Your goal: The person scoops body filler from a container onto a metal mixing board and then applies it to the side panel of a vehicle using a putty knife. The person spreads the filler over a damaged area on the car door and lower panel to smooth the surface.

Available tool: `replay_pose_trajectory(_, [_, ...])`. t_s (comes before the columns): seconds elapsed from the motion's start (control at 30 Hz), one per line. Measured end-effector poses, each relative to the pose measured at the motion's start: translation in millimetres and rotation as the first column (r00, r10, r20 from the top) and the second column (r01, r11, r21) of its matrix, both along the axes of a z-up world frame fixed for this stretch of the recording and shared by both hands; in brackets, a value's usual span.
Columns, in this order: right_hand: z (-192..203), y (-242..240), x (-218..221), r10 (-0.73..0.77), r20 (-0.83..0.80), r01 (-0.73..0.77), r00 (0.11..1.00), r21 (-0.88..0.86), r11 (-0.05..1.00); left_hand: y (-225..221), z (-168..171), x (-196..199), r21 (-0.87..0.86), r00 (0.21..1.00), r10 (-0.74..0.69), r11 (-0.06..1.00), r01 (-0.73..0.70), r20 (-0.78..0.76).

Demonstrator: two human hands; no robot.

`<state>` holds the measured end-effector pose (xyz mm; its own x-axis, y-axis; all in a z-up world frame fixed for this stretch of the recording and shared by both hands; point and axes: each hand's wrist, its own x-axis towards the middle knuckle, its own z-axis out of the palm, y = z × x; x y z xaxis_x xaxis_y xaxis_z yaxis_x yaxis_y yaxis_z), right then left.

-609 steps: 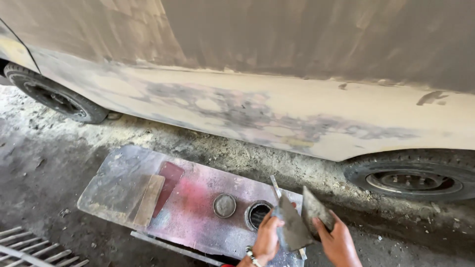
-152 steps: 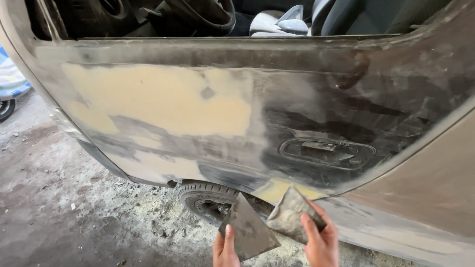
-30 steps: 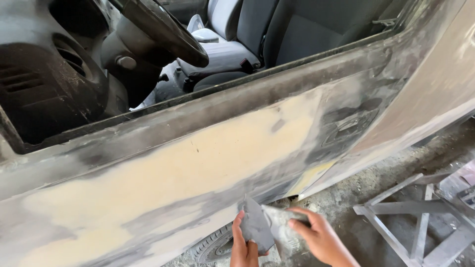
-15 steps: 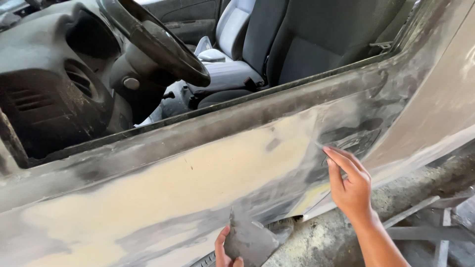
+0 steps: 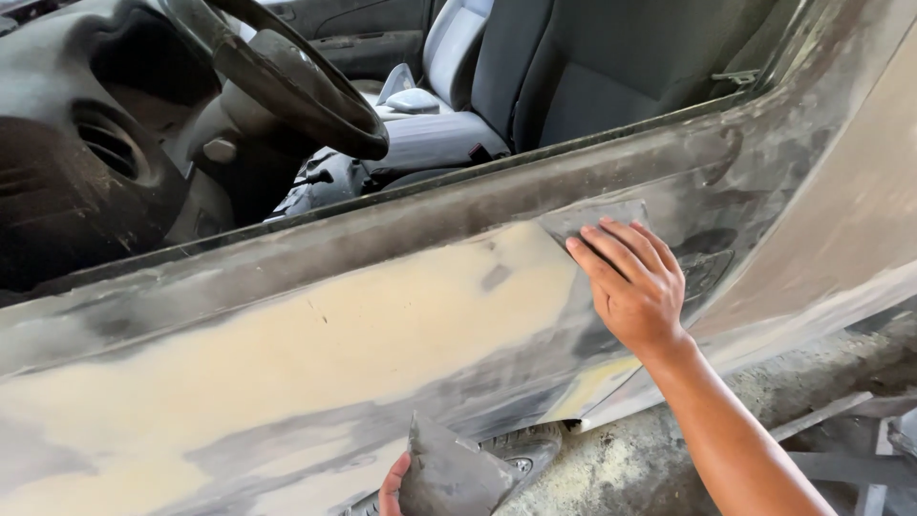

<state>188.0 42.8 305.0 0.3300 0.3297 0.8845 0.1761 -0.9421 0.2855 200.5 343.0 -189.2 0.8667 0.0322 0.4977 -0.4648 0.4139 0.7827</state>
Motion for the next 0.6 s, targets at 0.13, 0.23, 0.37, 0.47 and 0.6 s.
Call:
replay_pose_trajectory(0.13, [-7.1,-5.1,9.9,-0.009,-0.016,0.009,1.000,0.020,1.000,4.7,3.9,-9.2,0.024,1.000,0.024,0.999,-0.024,-0.012])
replay_pose_trajectory(0.23, [-7.9,2.2,8.8,-0.027,-0.079,0.031,0.997,0.047,0.998,-5.7,3.0,-6.5,-0.088,0.998,0.003,0.996,0.002,0.056])
replay_pose_trajectory(0.37, [-17.5,6.2,13.2,-0.026,-0.098,0.031,0.995,0.049,0.998,-5.0,33.1,-13.2,-0.093,0.985,-0.106,0.991,0.093,-0.138])
replay_pose_trajectory(0.47, [-27.7,8.3,16.5,0.008,-0.091,-0.002,0.996,0.068,0.998,-4.6,30.4,-10.5,-0.140,0.994,-0.067,0.989,0.054,-0.088])
replay_pose_trajectory(0.6, [-40.4,11.7,16.3,-0.005,-0.110,0.017,0.994,0.108,0.994,-0.1,42.8,-14.9,-0.203,0.980,-0.133,0.974,0.101,-0.150])
